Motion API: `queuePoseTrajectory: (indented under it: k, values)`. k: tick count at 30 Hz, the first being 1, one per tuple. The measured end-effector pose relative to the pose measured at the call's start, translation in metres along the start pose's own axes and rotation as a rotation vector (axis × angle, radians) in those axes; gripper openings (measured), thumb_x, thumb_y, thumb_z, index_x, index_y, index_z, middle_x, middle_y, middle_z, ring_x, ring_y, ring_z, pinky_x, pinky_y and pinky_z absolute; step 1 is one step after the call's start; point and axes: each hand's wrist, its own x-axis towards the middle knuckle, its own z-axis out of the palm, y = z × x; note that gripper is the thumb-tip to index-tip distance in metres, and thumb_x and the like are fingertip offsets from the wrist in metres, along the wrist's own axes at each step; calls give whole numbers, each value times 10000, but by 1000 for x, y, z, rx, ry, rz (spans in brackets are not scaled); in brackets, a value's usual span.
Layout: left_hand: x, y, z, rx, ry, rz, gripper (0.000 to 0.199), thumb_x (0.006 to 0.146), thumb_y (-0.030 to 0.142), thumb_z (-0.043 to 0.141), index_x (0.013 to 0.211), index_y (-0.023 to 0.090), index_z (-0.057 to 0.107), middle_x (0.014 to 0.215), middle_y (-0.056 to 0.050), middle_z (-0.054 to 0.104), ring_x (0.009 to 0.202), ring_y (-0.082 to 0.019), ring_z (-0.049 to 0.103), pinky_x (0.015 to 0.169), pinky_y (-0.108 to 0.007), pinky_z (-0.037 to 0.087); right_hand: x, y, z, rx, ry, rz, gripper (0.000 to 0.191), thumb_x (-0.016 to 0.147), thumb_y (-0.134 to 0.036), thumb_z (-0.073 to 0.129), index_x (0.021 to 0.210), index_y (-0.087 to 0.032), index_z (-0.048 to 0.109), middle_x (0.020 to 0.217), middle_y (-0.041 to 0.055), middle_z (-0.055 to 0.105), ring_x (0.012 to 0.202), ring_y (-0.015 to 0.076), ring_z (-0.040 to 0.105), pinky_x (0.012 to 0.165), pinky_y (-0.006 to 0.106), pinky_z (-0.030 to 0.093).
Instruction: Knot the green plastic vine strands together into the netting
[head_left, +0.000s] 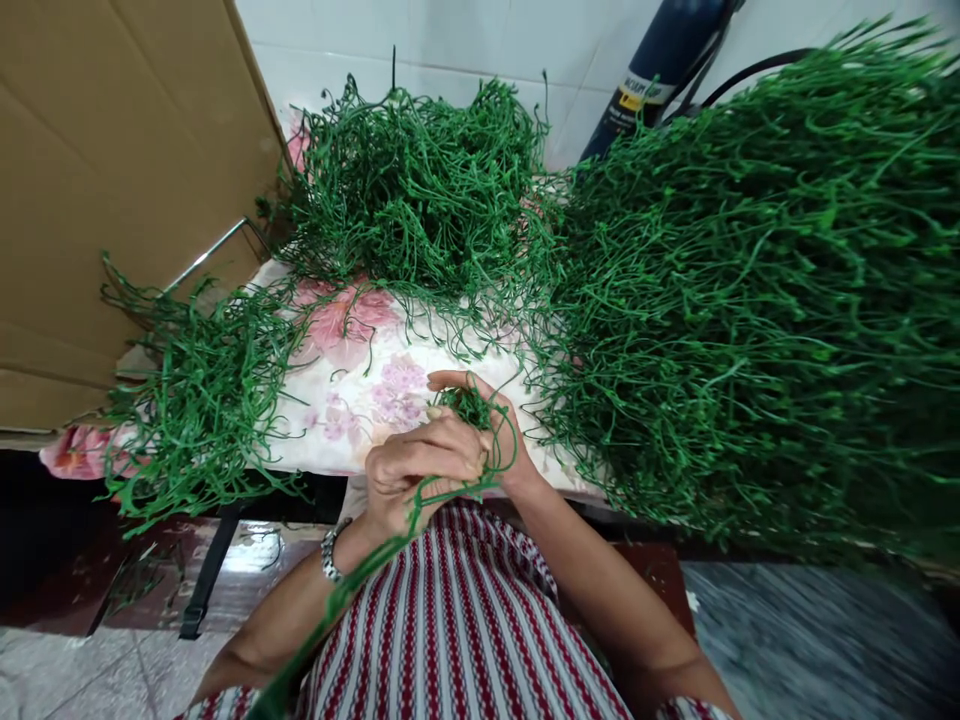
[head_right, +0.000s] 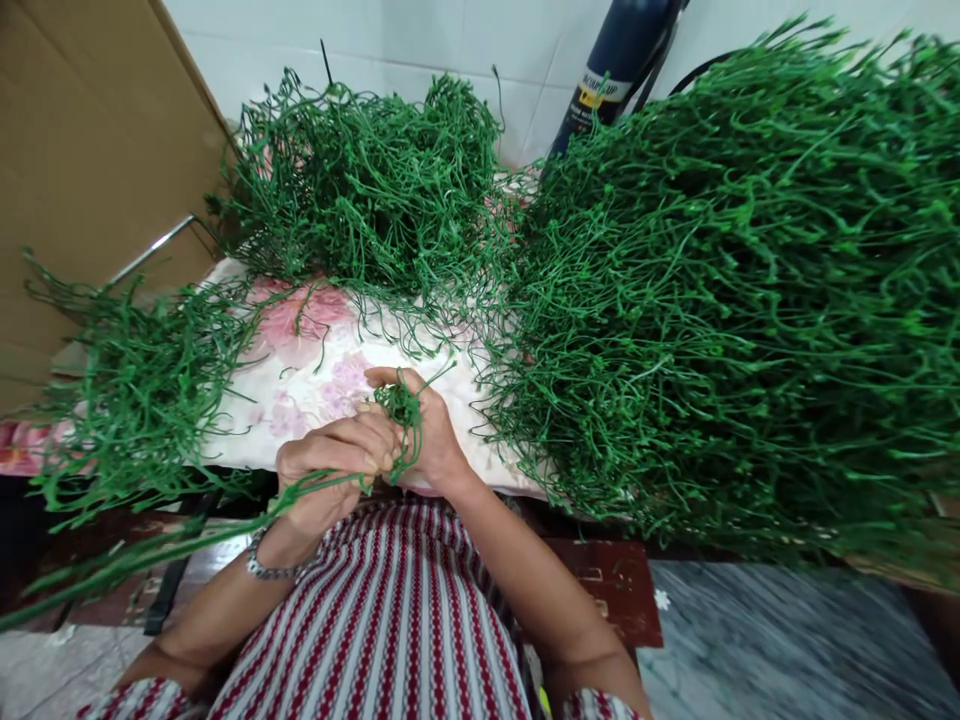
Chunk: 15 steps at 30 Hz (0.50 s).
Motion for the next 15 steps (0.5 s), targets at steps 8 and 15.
queuePoseTrajectory:
  k: [8,15]
  values:
    - [6,14,6,-55,147,-79,129,811,245,581,855,208,696,797,-79,691,844,-211,625,842,-419,463,2,5,-2,-160,35,-76,200,730,-305,584,886,-190,538,708,-17,557,605,96,526,568,219,430]
    - [29,24,14,-326,381,-259,143,815,262,575,721,157,600,390,49,431,426,-98,459,647,-302,441,22,-6,-11,-893,177,-289,130,759,-174,469,860,-181,551,829,27,618,742,137,546,652,238,371]
